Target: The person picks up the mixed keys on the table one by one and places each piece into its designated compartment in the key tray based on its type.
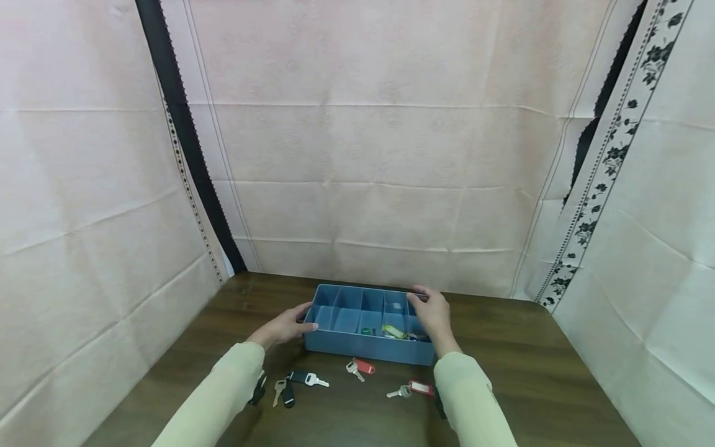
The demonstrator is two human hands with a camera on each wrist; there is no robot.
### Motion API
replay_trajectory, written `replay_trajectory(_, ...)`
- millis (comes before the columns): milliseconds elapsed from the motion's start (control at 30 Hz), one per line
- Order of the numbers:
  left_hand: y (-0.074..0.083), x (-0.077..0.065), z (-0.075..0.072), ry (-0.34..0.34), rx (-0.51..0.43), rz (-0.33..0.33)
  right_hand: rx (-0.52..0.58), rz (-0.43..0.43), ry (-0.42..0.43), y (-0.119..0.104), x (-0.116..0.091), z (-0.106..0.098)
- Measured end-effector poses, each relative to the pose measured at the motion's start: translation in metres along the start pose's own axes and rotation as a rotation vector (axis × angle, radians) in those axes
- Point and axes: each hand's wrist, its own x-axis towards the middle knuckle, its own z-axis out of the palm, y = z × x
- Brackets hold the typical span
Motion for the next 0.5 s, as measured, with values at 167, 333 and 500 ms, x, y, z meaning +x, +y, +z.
replay_trajectory(167,-0.002,0.003,-0.001,0.005,0.007,0.007,-0.034,0.029,-0.008,0.01,-0.003,-0.012)
replay_trajectory(333,-0.003,0.002,0.0,0.019,0.043,0.01,-0.12,-0.003,-0.045,0.022,-0.009,-0.021)
replay_trajectory(500,-0.002,-0.001,-0.003,0.045,0.108,0.026,-0.196,-0.039,-0.115,0.034,-0.017,-0.02)
